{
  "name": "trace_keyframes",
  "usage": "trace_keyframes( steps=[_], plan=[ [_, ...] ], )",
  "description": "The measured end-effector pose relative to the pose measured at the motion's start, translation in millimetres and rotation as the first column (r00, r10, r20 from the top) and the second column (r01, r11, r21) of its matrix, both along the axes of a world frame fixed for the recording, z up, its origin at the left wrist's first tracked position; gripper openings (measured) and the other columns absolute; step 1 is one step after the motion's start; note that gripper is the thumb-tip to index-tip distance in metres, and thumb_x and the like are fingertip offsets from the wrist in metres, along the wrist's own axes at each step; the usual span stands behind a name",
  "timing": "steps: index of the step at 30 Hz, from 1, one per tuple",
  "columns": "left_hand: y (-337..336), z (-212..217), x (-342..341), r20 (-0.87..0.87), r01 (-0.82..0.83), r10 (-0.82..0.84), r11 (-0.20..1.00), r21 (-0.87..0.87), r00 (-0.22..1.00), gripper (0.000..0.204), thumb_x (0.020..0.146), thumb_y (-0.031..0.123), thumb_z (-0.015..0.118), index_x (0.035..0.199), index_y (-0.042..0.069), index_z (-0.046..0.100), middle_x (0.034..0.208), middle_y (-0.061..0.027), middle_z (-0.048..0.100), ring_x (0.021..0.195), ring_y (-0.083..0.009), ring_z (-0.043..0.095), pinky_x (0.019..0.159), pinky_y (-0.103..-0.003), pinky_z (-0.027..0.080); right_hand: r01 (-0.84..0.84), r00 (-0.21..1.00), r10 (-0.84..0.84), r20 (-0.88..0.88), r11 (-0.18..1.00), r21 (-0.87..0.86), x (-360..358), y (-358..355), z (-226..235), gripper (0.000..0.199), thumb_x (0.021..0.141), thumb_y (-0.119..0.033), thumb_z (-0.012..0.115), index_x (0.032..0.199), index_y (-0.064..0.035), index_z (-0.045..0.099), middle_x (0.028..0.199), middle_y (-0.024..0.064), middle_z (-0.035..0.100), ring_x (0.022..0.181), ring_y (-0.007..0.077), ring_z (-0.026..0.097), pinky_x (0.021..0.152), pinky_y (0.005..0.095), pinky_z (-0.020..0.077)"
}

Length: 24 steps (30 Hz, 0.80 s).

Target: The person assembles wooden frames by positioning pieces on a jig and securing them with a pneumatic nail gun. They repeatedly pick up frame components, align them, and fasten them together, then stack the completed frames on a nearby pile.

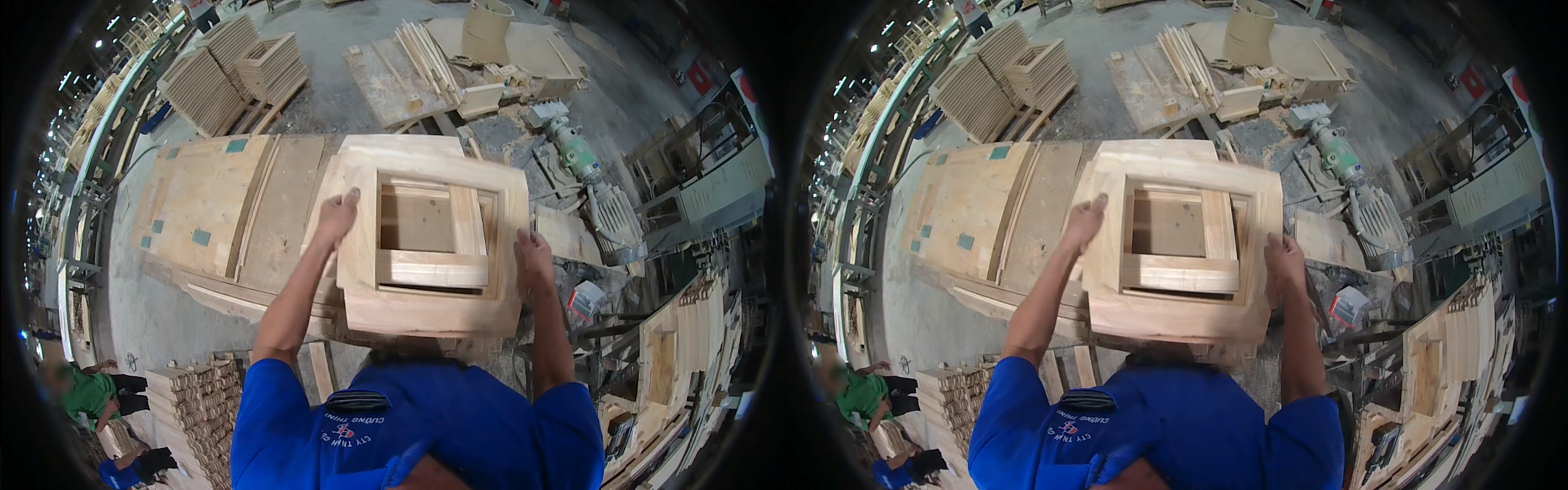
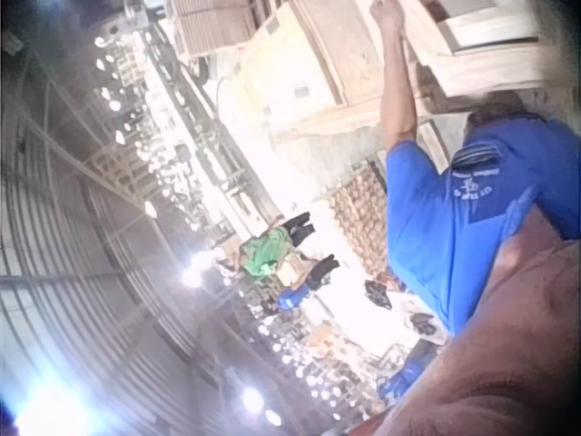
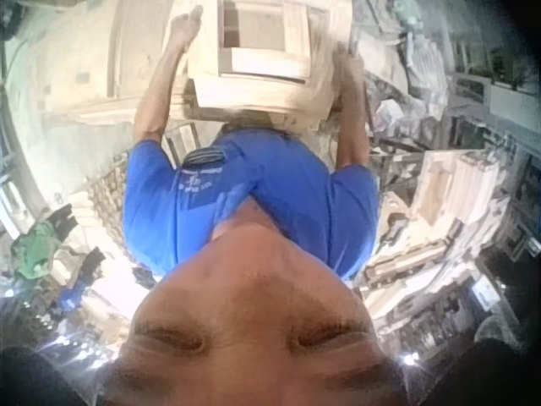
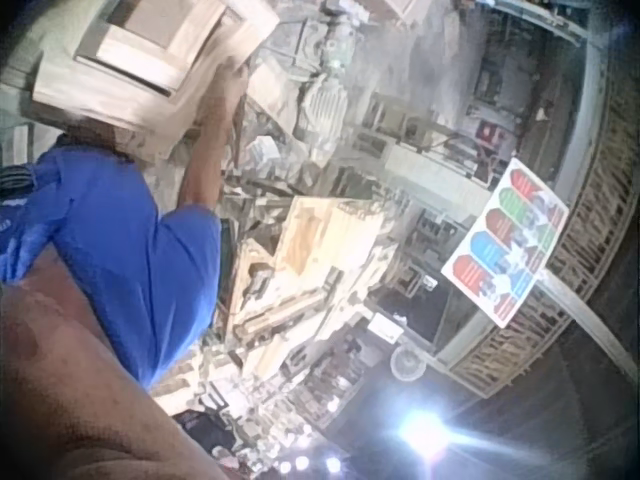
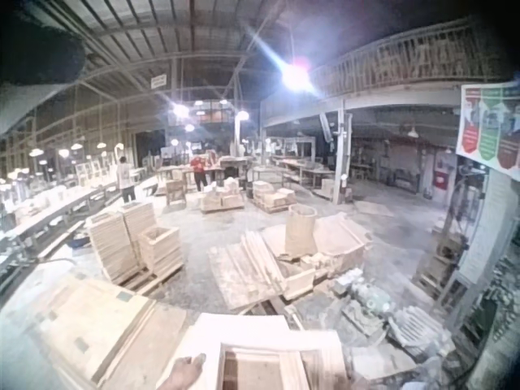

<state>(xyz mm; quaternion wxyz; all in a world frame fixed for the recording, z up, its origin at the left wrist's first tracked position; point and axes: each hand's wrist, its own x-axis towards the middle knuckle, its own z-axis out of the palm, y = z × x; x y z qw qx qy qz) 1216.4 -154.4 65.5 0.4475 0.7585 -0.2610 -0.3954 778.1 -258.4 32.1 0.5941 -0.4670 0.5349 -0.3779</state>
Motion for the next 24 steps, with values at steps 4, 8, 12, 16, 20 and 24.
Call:
trace_keyframes(
  steps=[4,8,12,16,20,24],
  plan=[
    [-10,32,26,-0.091,-0.027,0.012,0.985,-0.171,0.996,0.048,0.103,0.047,0.067,0.088,0.002,0.069,0.076,0.0020,0.058,0.067,-0.0095,0.050,0.061,-0.031,0.045,-0.135,0.914,0.041,0.404,0.969,0.208,15,-15,56,0.050,0.106,-0.036,0.065,0.138,0.0019,0.059,0.126,0.0140,0.071,0.104,0.0235,0.072,0.090,0.0380,0.0593],
    [-5,43,71,-0.110,-0.035,-0.007,0.927,-0.373,0.994,0.044,0.104,0.046,0.068,0.091,0.004,0.072,0.081,0.0027,0.062,0.071,-0.0071,0.052,0.062,-0.029,0.045,-0.263,0.812,0.010,0.584,0.899,0.350,50,-14,73,0.058,0.106,-0.047,0.061,0.135,0.0030,0.059,0.124,0.0162,0.071,0.109,0.0283,0.071,0.092,0.0425,0.0602],
    [-19,69,67,-0.212,-0.015,-0.089,0.895,-0.446,0.973,0.045,0.104,0.046,0.066,0.107,0.001,0.074,0.100,-0.0048,0.073,0.086,-0.0094,0.065,0.074,-0.028,0.051,-0.329,0.726,0.117,0.678,0.924,0.194,40,7,68,0.061,0.106,-0.051,0.056,0.133,0.0040,0.060,0.120,0.0185,0.071,0.105,0.0292,0.071,0.090,0.0424,0.0598],
    [-34,64,79,-0.591,-0.094,-0.217,0.888,-0.451,0.777,0.062,0.102,0.053,0.064,0.128,-0.002,0.069,0.123,-0.0198,0.074,0.107,-0.0261,0.074,0.093,-0.035,0.056,-0.208,0.758,0.095,0.646,0.973,0.101,43,31,92,0.058,0.107,-0.046,0.054,0.133,0.0054,0.059,0.117,0.0210,0.071,0.102,0.0307,0.072,0.088,0.0424,0.0593],
    [0,1,145,0.719,0.090,-0.230,0.970,0.227,0.656,0.083,0.094,0.062,0.065,0.147,-0.002,0.052,0.133,-0.0334,0.065,0.123,-0.0456,0.065,0.106,-0.053,0.051,-0.039,0.803,-0.004,0.596,0.997,0.060,40,62,135,0.060,0.106,-0.046,0.057,0.138,0.0044,0.055,0.115,0.0232,0.072,0.094,0.0340,0.074,0.084,0.0421,0.0609],
    [-28,-33,69,0.481,0.097,-0.365,0.864,0.495,0.797,0.107,0.077,0.068,0.077,0.147,-0.007,0.046,0.135,-0.0288,0.066,0.126,-0.0422,0.065,0.107,-0.049,0.051,0.217,0.809,-0.170,0.562,0.976,-0.018,-16,100,164,0.063,0.103,-0.038,0.066,0.144,0.0067,0.048,0.118,0.0275,0.071,0.099,0.0377,0.074,0.087,0.0463,0.0641]
  ],
)
